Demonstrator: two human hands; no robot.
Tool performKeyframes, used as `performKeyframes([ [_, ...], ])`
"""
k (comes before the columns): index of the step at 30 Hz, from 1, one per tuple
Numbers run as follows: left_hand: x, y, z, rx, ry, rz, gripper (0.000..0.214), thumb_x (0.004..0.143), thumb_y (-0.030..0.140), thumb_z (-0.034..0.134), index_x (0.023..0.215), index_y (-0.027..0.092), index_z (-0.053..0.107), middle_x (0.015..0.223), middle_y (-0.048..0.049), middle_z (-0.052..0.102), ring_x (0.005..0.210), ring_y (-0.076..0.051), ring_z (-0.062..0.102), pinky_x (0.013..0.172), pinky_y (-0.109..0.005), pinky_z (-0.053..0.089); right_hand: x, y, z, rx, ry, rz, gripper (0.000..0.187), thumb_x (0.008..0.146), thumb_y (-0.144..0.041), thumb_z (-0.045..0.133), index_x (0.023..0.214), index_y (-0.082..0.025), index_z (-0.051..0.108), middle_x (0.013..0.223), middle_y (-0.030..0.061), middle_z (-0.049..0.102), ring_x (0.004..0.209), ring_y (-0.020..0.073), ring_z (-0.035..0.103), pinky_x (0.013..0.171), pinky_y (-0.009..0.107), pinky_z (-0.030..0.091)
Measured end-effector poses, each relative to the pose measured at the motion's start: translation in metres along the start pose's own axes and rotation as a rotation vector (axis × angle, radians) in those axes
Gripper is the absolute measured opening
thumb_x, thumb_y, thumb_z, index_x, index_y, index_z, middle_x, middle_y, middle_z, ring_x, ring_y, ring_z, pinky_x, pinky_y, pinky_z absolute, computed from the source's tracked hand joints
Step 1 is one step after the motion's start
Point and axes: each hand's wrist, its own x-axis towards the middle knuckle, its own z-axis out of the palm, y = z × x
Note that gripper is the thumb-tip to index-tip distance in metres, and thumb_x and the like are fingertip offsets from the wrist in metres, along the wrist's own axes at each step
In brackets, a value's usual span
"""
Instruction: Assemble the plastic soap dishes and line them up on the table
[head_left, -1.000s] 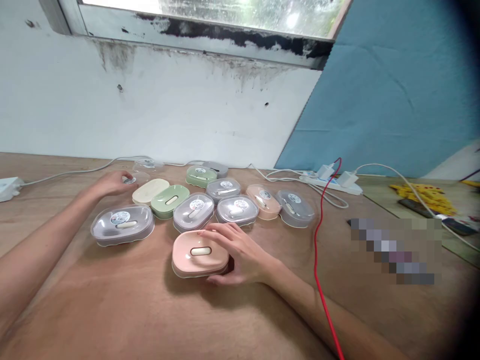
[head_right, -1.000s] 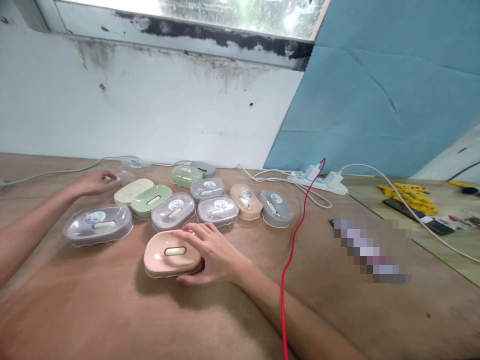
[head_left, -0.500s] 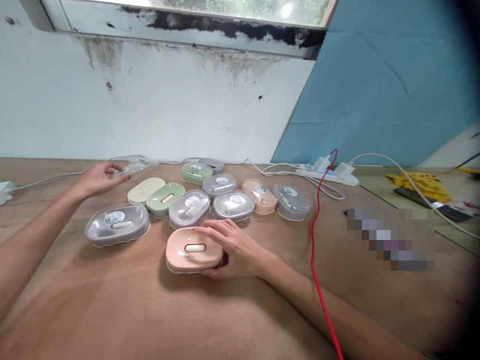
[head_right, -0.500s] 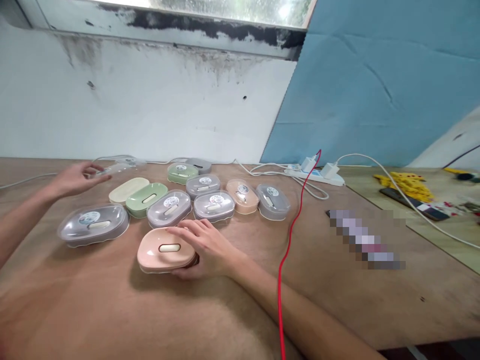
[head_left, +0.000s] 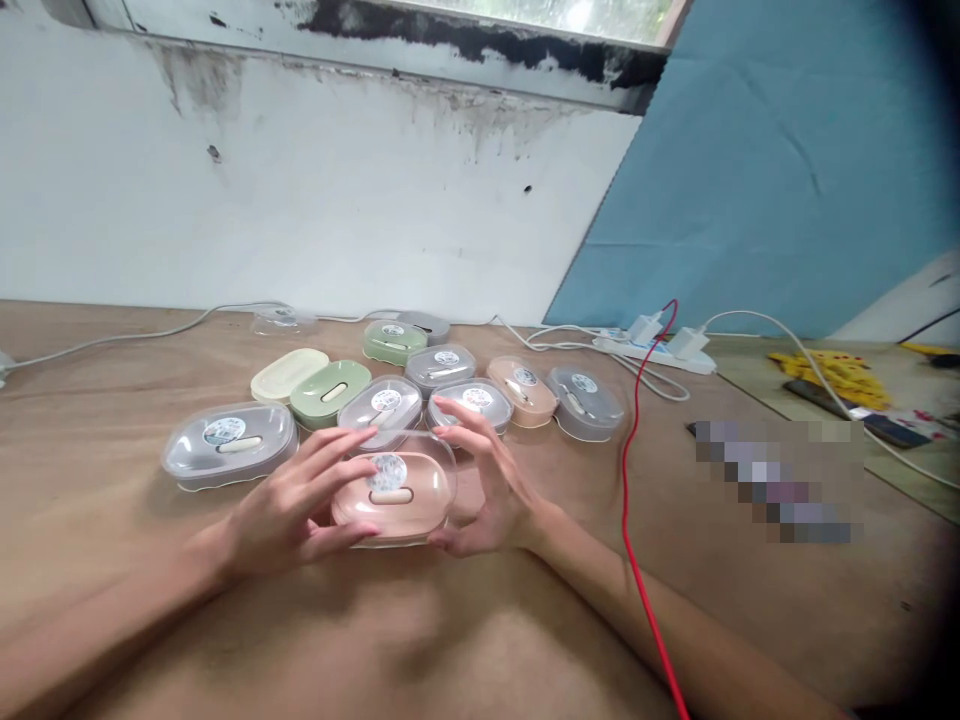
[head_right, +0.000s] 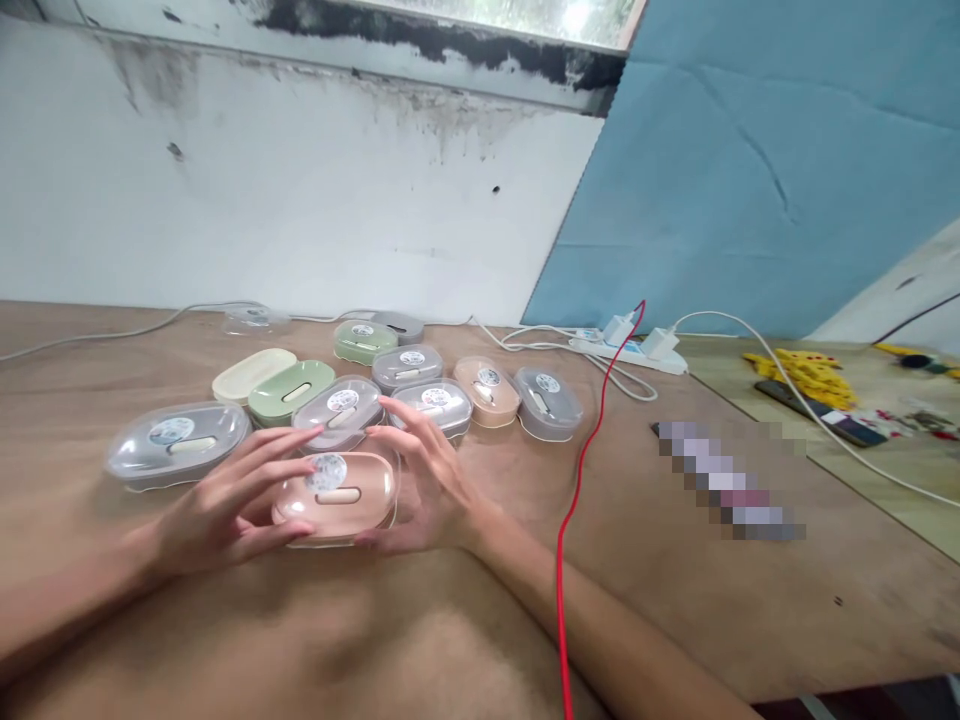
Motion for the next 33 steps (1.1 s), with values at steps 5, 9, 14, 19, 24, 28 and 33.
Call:
performKeyframes([
  [5,-0.009,-0.004,0.007,-0.108,-0.058,-0.03,0.053,0.094,0.031,0.072,0.141,0.016,0.053,0.146,-0.0214,0.059,0.136,-0.034,0.055,0.106,-0.051,0.056,0.005,-0.007,0.003,0.054,-0.201,-0.042,0.091,0.082,-0.061,0.078,0.155,-0.024,0.038,0.146,0.0163,0.059,0.136,0.0321,0.056,0.112,0.05,0.047],
  [9,-0.011,-0.011,0.002,-0.12,-0.088,-0.013,0.064,0.09,0.047,0.077,0.141,0.018,0.054,0.145,-0.0215,0.059,0.133,-0.035,0.058,0.106,-0.052,0.055,0.002,-0.008,0.007,0.051,-0.218,-0.027,0.082,0.085,-0.057,0.079,0.153,-0.027,0.045,0.147,0.0159,0.057,0.133,0.0304,0.058,0.107,0.048,0.051],
  [14,-0.009,-0.012,-0.001,-0.009,-0.076,0.029,0.075,0.082,0.058,0.082,0.14,0.019,0.054,0.138,-0.0206,0.065,0.122,-0.035,0.064,0.099,-0.051,0.057,0.0,-0.007,0.004,0.081,-0.305,-0.03,0.084,0.085,-0.064,0.076,0.155,-0.028,0.048,0.152,0.0164,0.05,0.135,0.0317,0.055,0.109,0.05,0.05],
  [19,-0.006,-0.013,-0.002,0.073,-0.035,0.138,0.079,0.082,0.06,0.081,0.144,0.019,0.053,0.134,-0.0204,0.07,0.115,-0.034,0.069,0.093,-0.049,0.061,0.003,-0.01,0.003,0.061,-0.379,-0.029,0.093,0.084,-0.067,0.075,0.161,-0.03,0.039,0.159,0.017,0.042,0.144,0.0343,0.046,0.115,0.053,0.044],
  [24,-0.004,-0.012,-0.004,0.117,-0.005,0.204,0.089,0.086,0.057,0.08,0.157,0.019,0.041,0.131,-0.021,0.073,0.118,-0.032,0.071,0.093,-0.048,0.063,0.001,-0.012,0.006,-0.01,-0.438,-0.008,0.099,0.082,-0.063,0.079,0.164,-0.029,0.034,0.164,0.0177,0.036,0.149,0.0359,0.039,0.118,0.056,0.041],
  [28,-0.001,-0.011,-0.006,0.145,-0.009,0.235,0.096,0.083,0.063,0.079,0.157,0.015,0.041,0.128,-0.0219,0.074,0.113,-0.033,0.074,0.089,-0.048,0.065,0.001,-0.012,0.005,-0.033,-0.46,0.001,0.097,0.085,-0.058,0.079,0.164,-0.03,0.031,0.166,0.0169,0.036,0.15,0.0347,0.039,0.118,0.056,0.041],
  [33,-0.002,-0.009,-0.006,0.16,-0.022,0.238,0.087,0.084,0.057,0.081,0.15,0.011,0.049,0.128,-0.0237,0.073,0.116,-0.034,0.073,0.09,-0.049,0.065,0.001,-0.015,0.006,-0.012,-0.445,0.02,0.095,0.086,-0.056,0.078,0.163,-0.025,0.032,0.163,0.0192,0.038,0.15,0.034,0.038,0.119,0.054,0.041],
])
